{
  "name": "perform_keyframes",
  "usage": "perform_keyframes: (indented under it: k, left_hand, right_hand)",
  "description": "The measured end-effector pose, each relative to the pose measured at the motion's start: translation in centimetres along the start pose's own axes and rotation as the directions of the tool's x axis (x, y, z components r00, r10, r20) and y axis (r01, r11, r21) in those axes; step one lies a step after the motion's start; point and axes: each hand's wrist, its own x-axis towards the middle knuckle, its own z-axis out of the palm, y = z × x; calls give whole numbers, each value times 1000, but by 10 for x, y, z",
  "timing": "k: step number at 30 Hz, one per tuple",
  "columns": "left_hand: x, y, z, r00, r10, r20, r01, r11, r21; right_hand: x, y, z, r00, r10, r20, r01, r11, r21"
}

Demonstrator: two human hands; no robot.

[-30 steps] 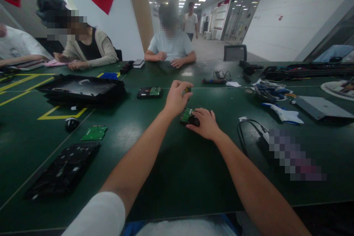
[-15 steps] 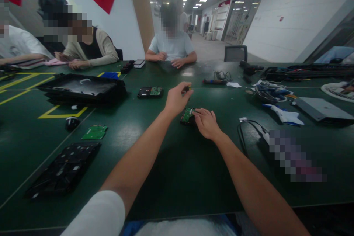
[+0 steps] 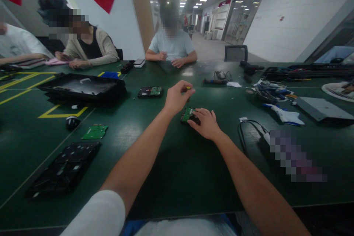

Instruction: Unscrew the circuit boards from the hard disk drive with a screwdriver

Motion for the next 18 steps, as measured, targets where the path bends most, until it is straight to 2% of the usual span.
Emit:
perform_keyframes:
  k: [4, 9, 18]
  left_hand:
    - [-1, 4, 1, 993, -115, 11, 115, 988, -104]
    - [-1, 11, 1, 942, -325, 86, 333, 872, -359]
    - [-2, 19, -6, 883, -404, 238, 467, 722, -511]
  right_hand:
    - [0, 1, 2, 1000, -9, -1, 9, 1000, -8]
    - [0, 2, 4, 1000, -12, -18, 12, 1000, -5]
    - [0, 3, 5, 999, -19, -27, 18, 1000, -10]
